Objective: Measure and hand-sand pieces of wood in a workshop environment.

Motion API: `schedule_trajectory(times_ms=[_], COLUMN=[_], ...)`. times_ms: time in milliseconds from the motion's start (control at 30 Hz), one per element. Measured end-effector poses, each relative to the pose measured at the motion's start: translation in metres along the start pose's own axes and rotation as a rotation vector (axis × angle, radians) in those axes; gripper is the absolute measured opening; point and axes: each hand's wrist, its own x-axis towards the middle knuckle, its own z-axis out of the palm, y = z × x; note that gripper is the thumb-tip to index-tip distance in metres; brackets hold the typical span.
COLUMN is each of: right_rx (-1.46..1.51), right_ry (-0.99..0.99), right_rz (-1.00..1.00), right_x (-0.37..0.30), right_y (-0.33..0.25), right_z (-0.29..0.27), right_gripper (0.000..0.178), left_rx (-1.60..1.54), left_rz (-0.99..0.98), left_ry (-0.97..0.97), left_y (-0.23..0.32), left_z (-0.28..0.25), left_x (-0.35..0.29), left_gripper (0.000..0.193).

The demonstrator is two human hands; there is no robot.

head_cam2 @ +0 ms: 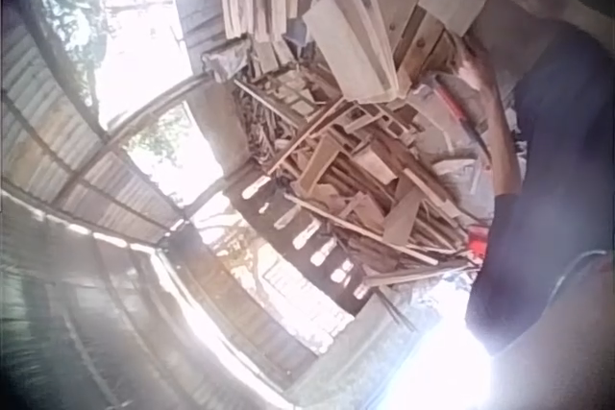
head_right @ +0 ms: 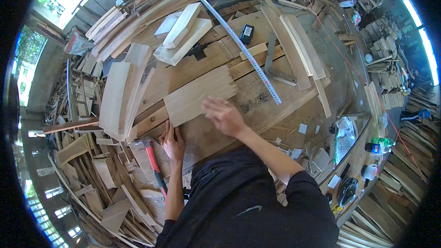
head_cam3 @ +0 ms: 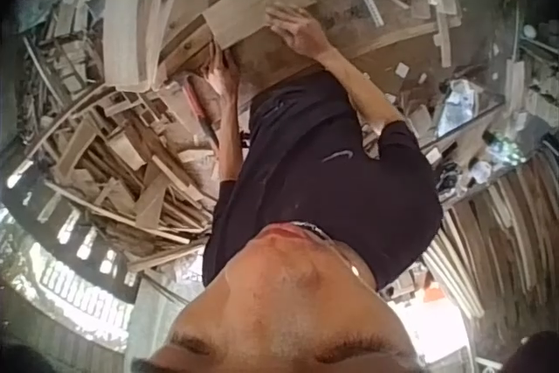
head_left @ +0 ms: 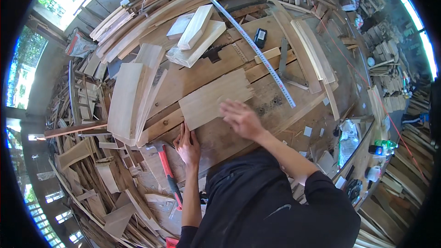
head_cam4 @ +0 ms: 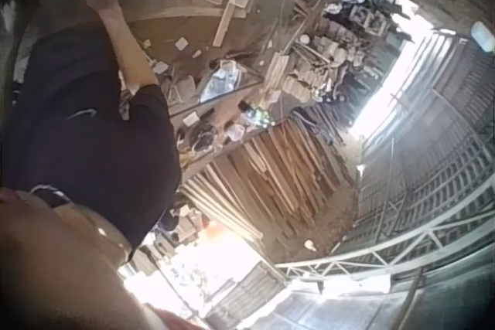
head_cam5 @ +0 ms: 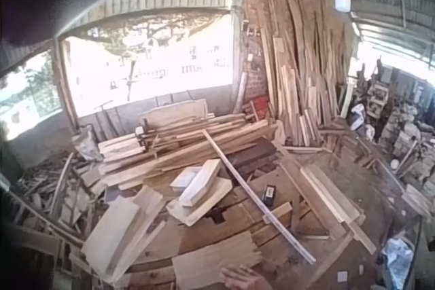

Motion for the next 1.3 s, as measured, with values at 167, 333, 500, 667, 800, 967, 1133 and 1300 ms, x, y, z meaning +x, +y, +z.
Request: schedule_trajectory(times_ms=[167, 333, 500, 667, 800, 967, 1133, 1300], right_rx=[-0.11, -0.009, 0.085, 0.007, -0.088, -0.019, -0.066, 0.033], right_ry=[0.2, 0.025, -0.153, -0.219, 0.095, -0.081, 0.034, -0.095], right_rz=[0.226, 0.013, -0.195, 0.023, 0.241, 0.357, -0.042, 0.202], right_x=[0.003, 0.022, 0.037, 0.076, 0.091, 0.11, 0.107, 0.1], right_y=[0.027, -0.022, -0.044, 0.005, 0.041, -0.025, -0.053, -0.01], right_z=[-0.021, 0.032, 0.052, 0.016, 0.004, 0.055, 0.089, 0.042], right_gripper=[0.031, 0.037, 0.038, 0.035, 0.029, 0.025, 0.03, 0.027], left_rx=[0.025, -0.009, -0.013, -0.017, -0.027, -0.03, -0.037, -0.05], left_rz=[0.01, 0.005, 0.003, 0.025, 0.011, -0.011, 0.054, 0.018], left_ry=[-0.01, 0.02, 0.006, 0.083, 0.081, 0.048, 0.018, 0.043], left_y=[0.002, -0.003, -0.005, -0.003, 0.007, 0.009, 0.012, 0.01], left_z=[0.001, 0.004, 0.006, 0.003, 0.0, -0.009, -0.009, -0.009], left_x=[0.003, 0.002, 0.001, 0.001, 0.003, 0.002, 0.006, 0.003], left_gripper=[0.045, 0.044, 0.043, 0.041, 0.039, 0.05, 0.05, 0.045])
